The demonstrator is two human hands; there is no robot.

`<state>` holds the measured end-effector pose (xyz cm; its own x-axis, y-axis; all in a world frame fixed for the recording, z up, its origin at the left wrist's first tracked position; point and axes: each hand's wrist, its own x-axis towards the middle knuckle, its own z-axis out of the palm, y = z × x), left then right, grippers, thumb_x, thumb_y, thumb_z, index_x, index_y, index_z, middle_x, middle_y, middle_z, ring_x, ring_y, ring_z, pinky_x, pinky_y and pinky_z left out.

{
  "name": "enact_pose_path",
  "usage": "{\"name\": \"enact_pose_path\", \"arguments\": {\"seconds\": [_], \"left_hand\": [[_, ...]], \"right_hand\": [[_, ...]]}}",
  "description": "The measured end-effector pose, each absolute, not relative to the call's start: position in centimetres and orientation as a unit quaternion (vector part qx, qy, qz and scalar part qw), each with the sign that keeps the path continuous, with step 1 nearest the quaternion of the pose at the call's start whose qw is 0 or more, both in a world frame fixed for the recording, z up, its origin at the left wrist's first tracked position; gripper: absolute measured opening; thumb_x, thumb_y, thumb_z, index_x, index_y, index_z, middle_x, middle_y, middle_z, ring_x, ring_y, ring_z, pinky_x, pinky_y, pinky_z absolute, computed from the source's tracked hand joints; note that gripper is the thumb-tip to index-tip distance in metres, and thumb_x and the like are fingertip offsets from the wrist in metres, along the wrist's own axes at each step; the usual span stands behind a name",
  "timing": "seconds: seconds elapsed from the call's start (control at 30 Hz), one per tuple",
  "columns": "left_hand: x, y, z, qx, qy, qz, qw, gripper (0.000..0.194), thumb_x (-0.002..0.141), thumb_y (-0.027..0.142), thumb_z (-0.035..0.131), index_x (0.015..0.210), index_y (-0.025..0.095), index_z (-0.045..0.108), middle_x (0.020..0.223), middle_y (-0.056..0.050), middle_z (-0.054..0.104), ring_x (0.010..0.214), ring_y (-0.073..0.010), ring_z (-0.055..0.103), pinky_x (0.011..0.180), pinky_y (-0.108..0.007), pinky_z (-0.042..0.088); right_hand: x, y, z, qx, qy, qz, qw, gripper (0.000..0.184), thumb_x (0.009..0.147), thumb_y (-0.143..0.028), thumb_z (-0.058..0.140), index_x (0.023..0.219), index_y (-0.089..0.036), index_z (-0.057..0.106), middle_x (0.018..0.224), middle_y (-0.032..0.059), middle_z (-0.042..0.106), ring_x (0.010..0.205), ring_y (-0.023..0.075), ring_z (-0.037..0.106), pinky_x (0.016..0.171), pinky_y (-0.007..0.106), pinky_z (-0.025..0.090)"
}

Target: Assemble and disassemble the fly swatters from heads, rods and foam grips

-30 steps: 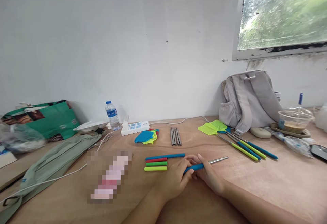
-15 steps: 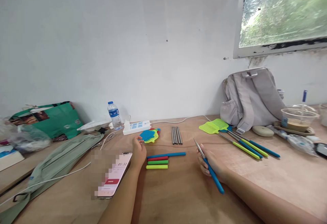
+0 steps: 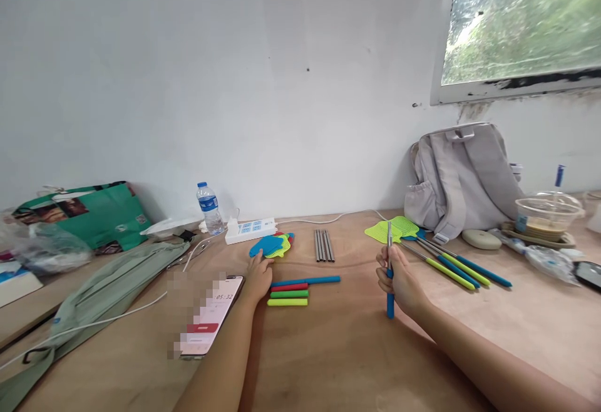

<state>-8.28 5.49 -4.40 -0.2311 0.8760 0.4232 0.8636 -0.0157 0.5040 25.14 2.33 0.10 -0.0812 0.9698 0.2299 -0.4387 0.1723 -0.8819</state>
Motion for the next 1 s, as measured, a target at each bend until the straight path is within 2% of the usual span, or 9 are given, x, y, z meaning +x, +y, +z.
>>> {"name": "enact_pose_path", "arguments": {"seconds": [0.17,0.27,0.37,0.57,0.77,0.87,1.0], "left_hand": [[-8.1,5.5,-4.5,0.624,0.712,0.322,0.002,0.033,0.073,0.014,0.042,0.096,0.016,0.066,0.130,-0.009,0.047,0.127,-0.0289,0.032,0.107,-0.046,0.021],[-8.0,5.4,-4.4,0.631,0.705,0.323,-0.010,0.031,0.076,0.020,0.043,0.095,0.017,0.067,0.125,-0.008,0.050,0.122,-0.0274,0.038,0.106,-0.044,0.024],[-8.0,5.2,-4.1,0.640,0.693,0.332,-0.022,0.032,0.079,0.024,0.041,0.093,0.014,0.067,0.119,-0.011,0.051,0.113,-0.0268,0.047,0.102,-0.043,0.032],[-8.2,5.0,-3.7,0.662,0.661,0.353,-0.025,0.032,0.074,0.012,0.040,0.087,0.017,0.068,0.103,-0.008,0.055,0.094,-0.0211,0.056,0.092,-0.038,0.043],[-8.4,4.7,-3.2,0.658,0.649,0.381,-0.028,0.031,0.065,0.001,0.039,0.063,0.018,0.064,0.091,-0.007,0.051,0.090,-0.0205,0.055,0.090,-0.038,0.044],[-8.3,4.4,-2.7,0.651,0.644,0.401,-0.030,0.028,0.066,0.000,0.039,0.066,0.018,0.061,0.088,-0.006,0.050,0.088,-0.0207,0.055,0.089,-0.040,0.044],[-7.8,3.8,-1.9,0.642,0.630,0.437,-0.027,0.028,0.070,0.002,0.038,0.076,0.019,0.060,0.094,-0.007,0.049,0.094,-0.0228,0.053,0.092,-0.043,0.041]], "right_hand": [[24.4,2.8,-0.1,-0.332,-0.518,0.527,0.586,0.041,0.076,-0.062,0.046,0.071,-0.022,0.039,0.053,-0.0094,0.032,0.032,0.0023,0.021,0.030,0.015,0.015],[24.3,2.9,-0.3,-0.338,-0.532,0.527,0.570,0.041,0.077,-0.063,0.043,0.070,-0.023,0.038,0.047,-0.0111,0.024,0.031,0.0034,0.018,0.030,0.015,0.014],[24.4,2.8,-0.5,-0.322,-0.550,0.525,0.564,0.040,0.079,-0.062,0.041,0.071,-0.023,0.038,0.045,-0.0113,0.024,0.031,0.0037,0.017,0.031,0.016,0.014],[24.1,2.1,-0.4,-0.300,-0.567,0.534,0.551,0.041,0.078,-0.064,0.041,0.071,-0.023,0.038,0.044,-0.0113,0.023,0.033,0.0042,0.017,0.032,0.016,0.013],[23.7,1.8,-0.5,-0.297,-0.610,0.533,0.505,0.042,0.079,-0.064,0.038,0.072,-0.023,0.037,0.045,-0.0117,0.021,0.034,0.0044,0.015,0.033,0.017,0.012],[23.6,1.6,-1.0,-0.310,-0.633,0.517,0.486,0.040,0.082,-0.061,0.035,0.073,-0.023,0.038,0.047,-0.0104,0.024,0.035,0.0056,0.017,0.034,0.018,0.013],[23.8,1.2,-1.2,-0.344,-0.700,0.430,0.455,0.036,0.082,-0.056,0.041,0.067,-0.023,0.041,0.053,-0.0053,0.035,0.043,0.0096,0.029,0.040,0.022,0.023]]}}
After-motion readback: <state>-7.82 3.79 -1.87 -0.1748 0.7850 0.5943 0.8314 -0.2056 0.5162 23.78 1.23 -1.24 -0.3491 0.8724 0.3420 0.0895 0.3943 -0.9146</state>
